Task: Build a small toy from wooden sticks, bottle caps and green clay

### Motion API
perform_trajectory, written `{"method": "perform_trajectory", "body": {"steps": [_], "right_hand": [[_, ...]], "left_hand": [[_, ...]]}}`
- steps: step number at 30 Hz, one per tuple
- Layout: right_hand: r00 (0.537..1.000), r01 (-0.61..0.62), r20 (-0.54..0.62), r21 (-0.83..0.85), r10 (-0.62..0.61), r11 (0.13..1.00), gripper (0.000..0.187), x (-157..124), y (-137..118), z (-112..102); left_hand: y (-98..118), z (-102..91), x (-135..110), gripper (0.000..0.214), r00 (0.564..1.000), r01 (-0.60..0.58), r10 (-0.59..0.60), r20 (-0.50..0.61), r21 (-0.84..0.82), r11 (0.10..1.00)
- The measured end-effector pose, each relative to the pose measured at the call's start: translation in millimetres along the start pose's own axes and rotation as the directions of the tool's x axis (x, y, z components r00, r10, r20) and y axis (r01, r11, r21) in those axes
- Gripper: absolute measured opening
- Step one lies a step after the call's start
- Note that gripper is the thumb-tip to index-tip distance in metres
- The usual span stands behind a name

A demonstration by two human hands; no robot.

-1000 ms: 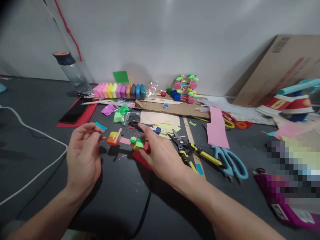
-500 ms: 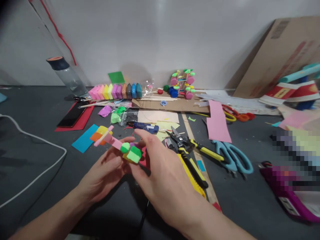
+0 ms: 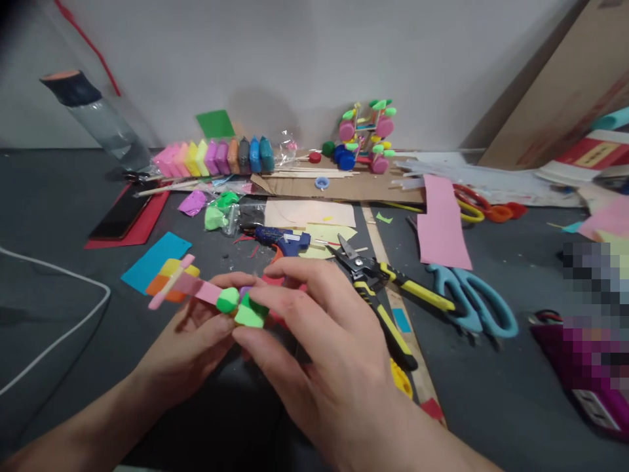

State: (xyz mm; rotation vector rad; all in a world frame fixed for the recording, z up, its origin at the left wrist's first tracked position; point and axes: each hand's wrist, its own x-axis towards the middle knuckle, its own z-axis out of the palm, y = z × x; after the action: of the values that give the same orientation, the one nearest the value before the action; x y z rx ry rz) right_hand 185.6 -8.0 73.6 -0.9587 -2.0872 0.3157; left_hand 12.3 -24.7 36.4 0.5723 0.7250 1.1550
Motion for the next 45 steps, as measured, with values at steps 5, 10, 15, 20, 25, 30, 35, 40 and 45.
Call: {"method": "perform_trajectory", "body": {"steps": [5,10,15,20,25,30,35,40,45], "right_hand": [[1.0,0.012,0.024,0.002,-0.012,1.0,0.016,0.3,-0.1,4.1],[1.0,0.012,0.026,0.019,-0.012,1.0,0.014,2.6,0.6,5.6],[1.0,0.011,0.029,0.051,-0.012,0.999,0.015,1.5,1.8,5.9],[0.999,0.008,0.048,0.056,-0.01,0.998,0.015,2.5,1.9,7.1],[0.998,0.009,0.059,0.06,-0.012,0.998,0.02,1.6,2.5,7.1],[0.997,0.016,0.077,0.083,-0.023,0.996,0.026,-1.3,3.0,6.5],[0.996,0.014,0.09,0.074,-0.021,0.997,0.027,-1.9,2.8,6.0],[0.995,0.021,0.1,0.082,-0.029,0.996,0.025,-0.4,3.7,6.5],[0.992,0.027,0.121,0.086,-0.037,0.996,0.025,1.1,6.6,8.2]], "left_hand": [[-0.4,-0.4,-1.0,0.028,1.0,-0.01,0.01,0.029,0.002,1.0],[-1.2,-2.2,-2.6,0.03,1.0,-0.004,0.004,0.028,0.013,1.0],[-3.2,-5.0,-3.8,0.03,0.999,-0.009,0.009,0.046,0.003,1.0],[-3.4,-5.9,-3.5,0.028,0.993,0.039,-0.038,0.108,-0.008,0.999],[-2.2,-3.4,-2.3,0.027,0.994,0.071,-0.069,0.088,-0.025,0.997],[-1.3,-4.7,-3.9,0.03,0.993,0.094,-0.091,0.079,-0.036,0.995],[-0.4,-5.1,-4.9,0.03,0.993,0.089,-0.083,0.089,-0.064,0.994],[0.4,-2.6,-2.3,0.031,0.995,0.085,-0.081,0.062,-0.065,0.994],[-0.2,-1.6,-1.7,0.028,0.995,0.095,-0.093,0.028,-0.062,0.994]]}}
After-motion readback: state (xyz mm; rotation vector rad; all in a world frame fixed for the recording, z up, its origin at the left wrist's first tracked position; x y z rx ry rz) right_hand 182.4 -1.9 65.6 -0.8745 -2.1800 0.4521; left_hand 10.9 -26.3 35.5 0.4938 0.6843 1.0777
